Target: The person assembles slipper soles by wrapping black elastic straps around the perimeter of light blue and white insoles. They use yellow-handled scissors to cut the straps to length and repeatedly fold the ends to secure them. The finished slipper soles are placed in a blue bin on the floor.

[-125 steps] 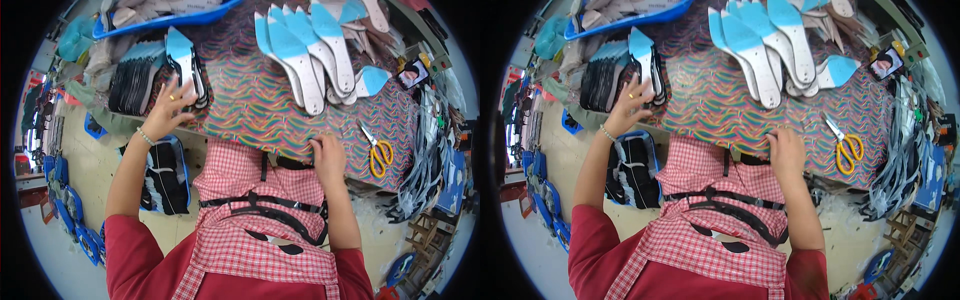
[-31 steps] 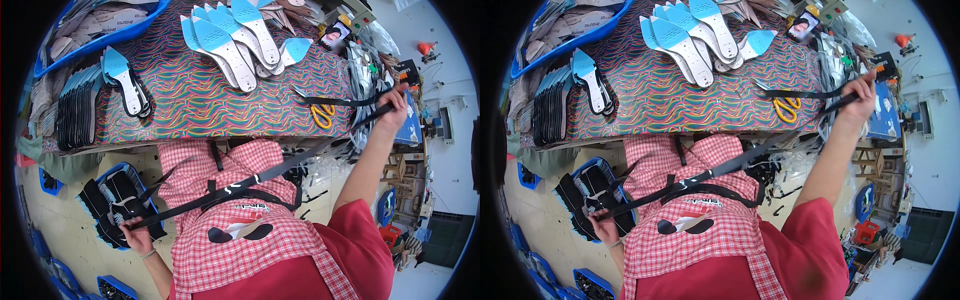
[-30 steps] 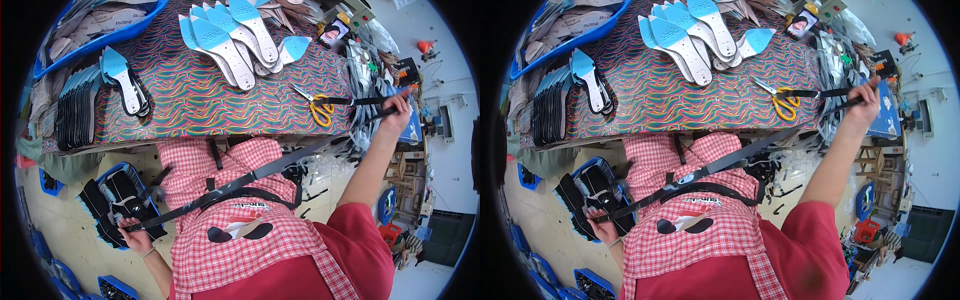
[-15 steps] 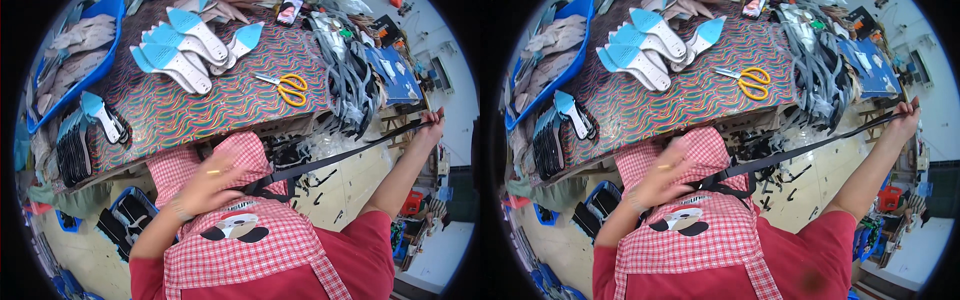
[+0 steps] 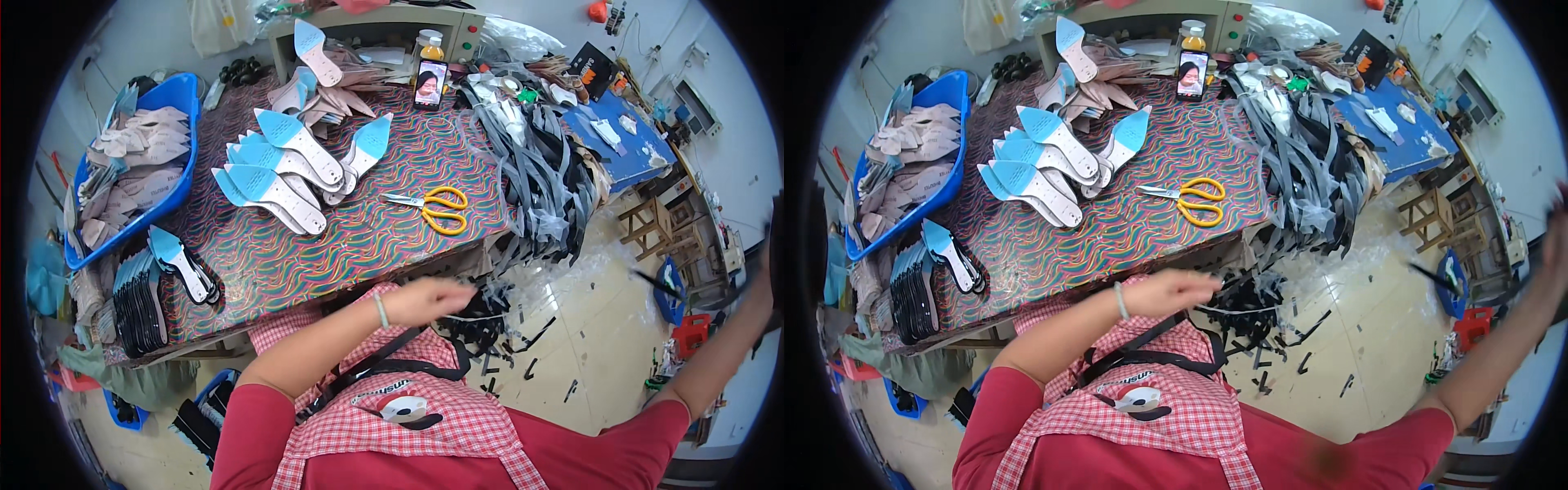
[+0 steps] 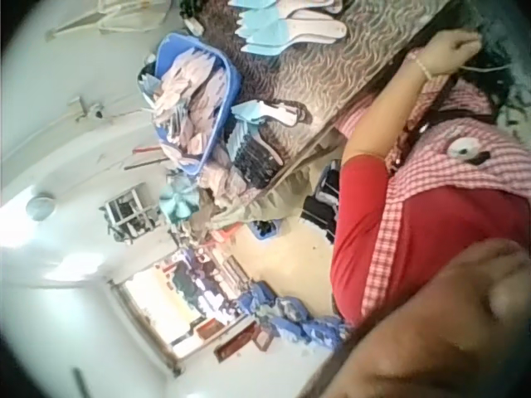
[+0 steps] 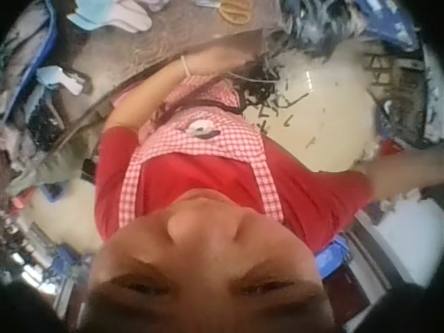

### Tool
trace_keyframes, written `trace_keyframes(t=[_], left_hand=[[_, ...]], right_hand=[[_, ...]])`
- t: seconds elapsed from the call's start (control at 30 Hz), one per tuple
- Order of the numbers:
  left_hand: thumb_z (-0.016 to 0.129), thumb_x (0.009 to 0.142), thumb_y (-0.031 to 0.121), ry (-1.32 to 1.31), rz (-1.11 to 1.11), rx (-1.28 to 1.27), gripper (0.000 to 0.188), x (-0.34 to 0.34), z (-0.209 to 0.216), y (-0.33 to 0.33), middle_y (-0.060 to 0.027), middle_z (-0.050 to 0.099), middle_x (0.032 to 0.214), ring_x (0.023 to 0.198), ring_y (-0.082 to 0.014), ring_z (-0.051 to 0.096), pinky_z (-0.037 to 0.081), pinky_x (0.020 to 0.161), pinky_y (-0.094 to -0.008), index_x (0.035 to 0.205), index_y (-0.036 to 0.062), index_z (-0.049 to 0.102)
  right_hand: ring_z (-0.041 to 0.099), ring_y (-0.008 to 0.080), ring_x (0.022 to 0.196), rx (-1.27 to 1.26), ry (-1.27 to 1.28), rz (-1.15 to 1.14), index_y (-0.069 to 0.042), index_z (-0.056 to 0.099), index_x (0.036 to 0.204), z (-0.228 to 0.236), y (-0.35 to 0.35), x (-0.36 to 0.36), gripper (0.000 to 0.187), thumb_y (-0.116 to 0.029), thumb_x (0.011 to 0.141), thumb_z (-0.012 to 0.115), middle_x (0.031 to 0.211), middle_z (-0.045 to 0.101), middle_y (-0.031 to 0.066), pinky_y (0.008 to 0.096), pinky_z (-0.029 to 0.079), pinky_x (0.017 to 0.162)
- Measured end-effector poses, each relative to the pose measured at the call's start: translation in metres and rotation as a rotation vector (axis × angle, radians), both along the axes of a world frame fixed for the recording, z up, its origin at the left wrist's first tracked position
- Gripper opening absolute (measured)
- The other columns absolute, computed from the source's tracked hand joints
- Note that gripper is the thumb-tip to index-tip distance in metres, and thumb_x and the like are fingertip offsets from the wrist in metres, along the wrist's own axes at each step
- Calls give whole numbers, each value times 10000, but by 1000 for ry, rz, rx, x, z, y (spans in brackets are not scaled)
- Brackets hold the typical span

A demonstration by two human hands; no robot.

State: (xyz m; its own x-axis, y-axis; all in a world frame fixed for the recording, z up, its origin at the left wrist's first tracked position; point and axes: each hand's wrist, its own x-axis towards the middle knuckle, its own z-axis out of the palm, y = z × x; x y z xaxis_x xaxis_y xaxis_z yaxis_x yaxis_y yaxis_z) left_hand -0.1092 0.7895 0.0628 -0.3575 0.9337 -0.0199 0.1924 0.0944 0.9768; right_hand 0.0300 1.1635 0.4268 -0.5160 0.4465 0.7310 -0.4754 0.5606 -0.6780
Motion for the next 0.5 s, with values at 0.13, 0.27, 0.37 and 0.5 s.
trace_keyframes(t=[0.13,0.27,0.37,0.5], left_hand=[[305,936,622,-497,203,612,795,5,129,-44,-156,485,1363,1278,-264,447,261,1119,-396,1379,-32,390],[367,927,298,-622,327,1124,488,12,194,-114,-81,410,1046,925,-185,407,319,845,-320,1281,-36,406],[454,920,-38,-186,681,1317,245,42,242,-276,14,343,726,581,-85,356,380,570,-238,1166,-38,451],[450,992,118,187,1213,1091,287,111,246,-529,0,307,739,611,-93,317,358,559,-217,1228,-47,441]], right_hand=[[664,158,733,70,-756,845,0,476,1300,-116,-194,-82,377,-130,946,492,1042,623,109,272,551,640],[603,82,622,214,-1135,1435,-74,426,1369,-180,-266,-79,525,-234,910,624,860,683,34,244,491,558],[644,208,662,590,-1003,1450,-97,608,1122,-254,-254,-89,312,-289,877,637,756,664,85,343,498,599],[639,338,765,924,-1032,764,-151,652,941,-329,-190,-94,226,-325,799,672,778,656,132,428,495,657]])
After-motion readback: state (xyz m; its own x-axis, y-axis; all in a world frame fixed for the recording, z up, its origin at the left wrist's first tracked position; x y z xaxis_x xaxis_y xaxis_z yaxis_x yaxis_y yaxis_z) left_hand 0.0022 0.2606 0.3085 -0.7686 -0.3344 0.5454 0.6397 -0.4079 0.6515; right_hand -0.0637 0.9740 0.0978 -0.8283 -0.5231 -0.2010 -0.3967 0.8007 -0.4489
